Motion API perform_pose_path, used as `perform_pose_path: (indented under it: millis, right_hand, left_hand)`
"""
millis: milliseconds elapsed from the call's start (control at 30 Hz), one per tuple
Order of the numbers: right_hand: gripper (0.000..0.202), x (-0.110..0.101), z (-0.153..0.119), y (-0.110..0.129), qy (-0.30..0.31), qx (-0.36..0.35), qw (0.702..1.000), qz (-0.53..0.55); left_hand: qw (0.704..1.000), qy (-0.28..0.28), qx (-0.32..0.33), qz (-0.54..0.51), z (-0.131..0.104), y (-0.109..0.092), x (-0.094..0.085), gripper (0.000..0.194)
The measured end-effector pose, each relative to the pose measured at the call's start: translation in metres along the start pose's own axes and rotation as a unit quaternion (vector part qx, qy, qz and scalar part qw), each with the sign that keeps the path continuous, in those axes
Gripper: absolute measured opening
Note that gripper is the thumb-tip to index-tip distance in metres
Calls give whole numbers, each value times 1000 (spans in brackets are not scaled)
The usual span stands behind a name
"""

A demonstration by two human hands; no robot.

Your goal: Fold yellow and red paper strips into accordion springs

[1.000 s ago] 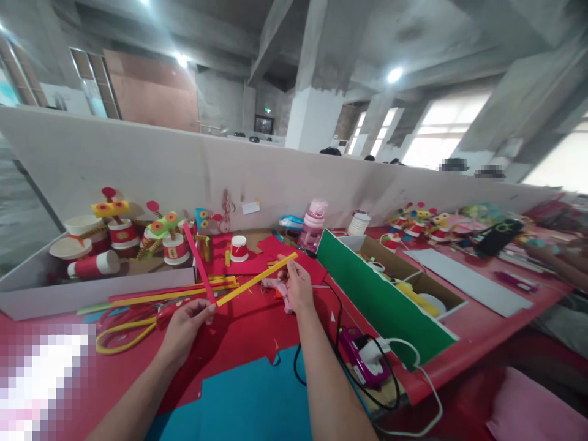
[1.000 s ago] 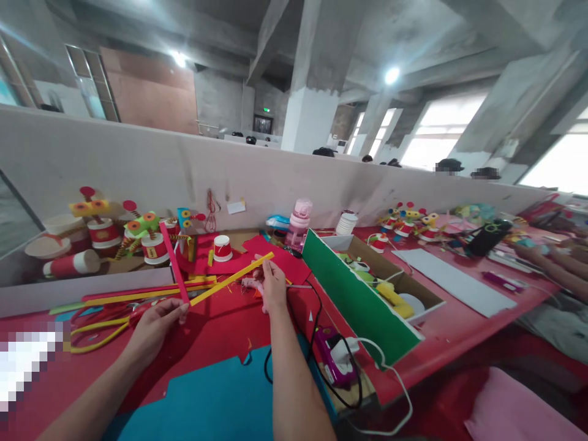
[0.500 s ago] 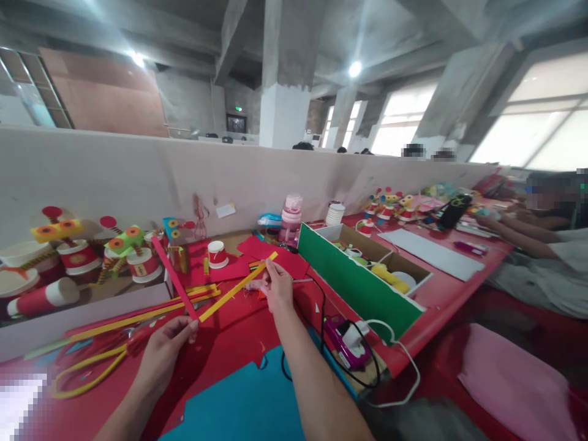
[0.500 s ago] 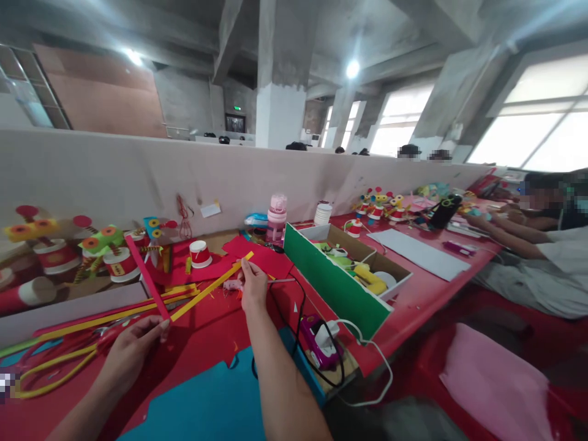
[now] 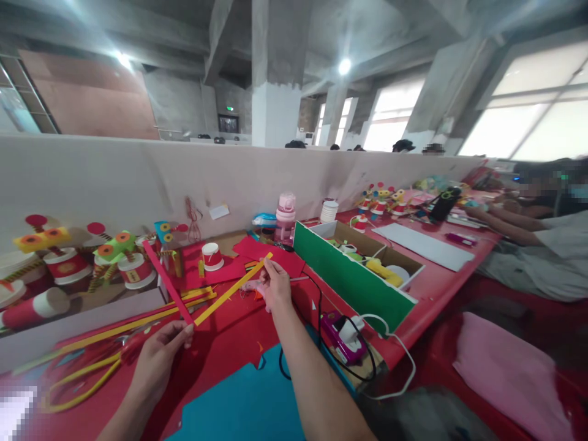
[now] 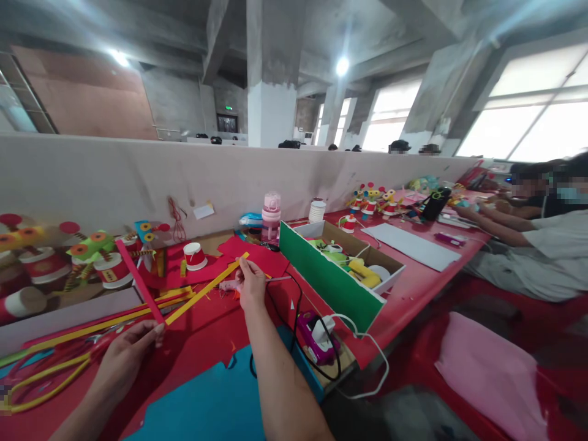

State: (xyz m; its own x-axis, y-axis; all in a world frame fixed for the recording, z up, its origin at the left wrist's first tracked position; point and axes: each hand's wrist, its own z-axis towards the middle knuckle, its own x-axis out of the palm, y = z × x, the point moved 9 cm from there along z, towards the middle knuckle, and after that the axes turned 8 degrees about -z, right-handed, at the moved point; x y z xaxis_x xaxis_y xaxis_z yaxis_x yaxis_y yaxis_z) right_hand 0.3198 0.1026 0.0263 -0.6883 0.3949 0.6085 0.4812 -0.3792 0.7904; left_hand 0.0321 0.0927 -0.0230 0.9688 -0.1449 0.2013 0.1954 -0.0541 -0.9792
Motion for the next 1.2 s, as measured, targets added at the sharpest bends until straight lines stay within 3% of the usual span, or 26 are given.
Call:
perform_pose_path:
  millis: [267, 600, 667, 833, 900, 1000, 1200]
  right_hand:
    - [33, -5, 4, -6, -10, 24, 1000, 14]
    - [35, -16, 2, 15, -83, -17, 996, -4]
    - [38, -10, 1, 10, -50, 9, 999, 10]
    - [43, 37, -19, -18, 171, 106, 978, -48]
    - [41, 48, -30, -26, 219, 115, 965, -84]
    - [38, 50, -34, -31, 222, 109, 963, -110]
    - [26, 36, -25, -32, 138, 73, 980, -120]
  left_hand:
    - [1000, 1, 2, 9, 1, -1, 1, 34]
    - [1000, 2, -5, -3, 1, 2, 0, 34]
    - [1000, 1, -9, -20, 1, 2, -1, 33]
    - [999, -2, -4, -55, 2, -1, -2, 31]
    - [998, -3, -5, -58, 1, -2, -2, 31]
    - [998, -1, -7, -61, 0, -3, -1, 30]
    - [998, 13, -15, -61, 0, -1, 2, 28]
